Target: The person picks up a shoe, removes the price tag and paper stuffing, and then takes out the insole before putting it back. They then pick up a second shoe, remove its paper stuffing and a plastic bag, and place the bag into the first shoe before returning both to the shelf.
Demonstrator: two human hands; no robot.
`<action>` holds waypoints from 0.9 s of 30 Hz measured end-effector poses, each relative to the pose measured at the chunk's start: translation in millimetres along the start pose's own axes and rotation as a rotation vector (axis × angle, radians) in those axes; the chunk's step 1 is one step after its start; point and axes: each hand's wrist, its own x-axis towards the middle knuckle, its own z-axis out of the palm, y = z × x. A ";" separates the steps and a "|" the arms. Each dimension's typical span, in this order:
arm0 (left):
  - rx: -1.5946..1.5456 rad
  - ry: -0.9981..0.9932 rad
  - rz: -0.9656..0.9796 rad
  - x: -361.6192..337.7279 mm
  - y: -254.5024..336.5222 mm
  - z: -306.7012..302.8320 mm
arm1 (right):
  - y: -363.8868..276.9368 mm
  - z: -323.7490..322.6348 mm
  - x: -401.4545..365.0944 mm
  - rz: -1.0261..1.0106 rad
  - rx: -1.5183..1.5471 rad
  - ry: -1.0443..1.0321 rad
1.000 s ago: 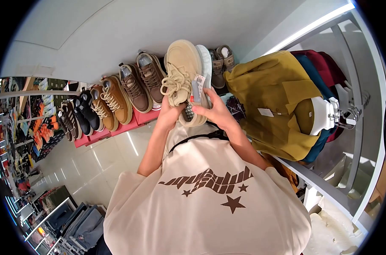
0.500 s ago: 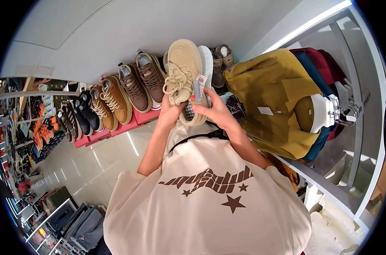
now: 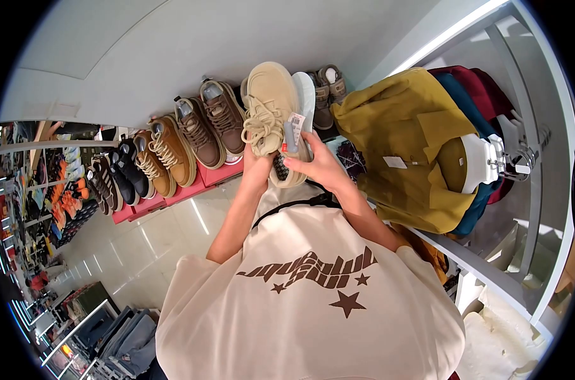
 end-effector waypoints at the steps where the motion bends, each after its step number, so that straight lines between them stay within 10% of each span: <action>1: 0.002 -0.002 -0.001 1.7 -4.9 -1.9 | -2.3 -0.1 -0.8 -0.001 0.001 0.003; 27: -0.154 0.070 -0.067 4.5 -37.7 -6.9 | 3.9 6.0 -4.2 -0.179 -0.301 0.078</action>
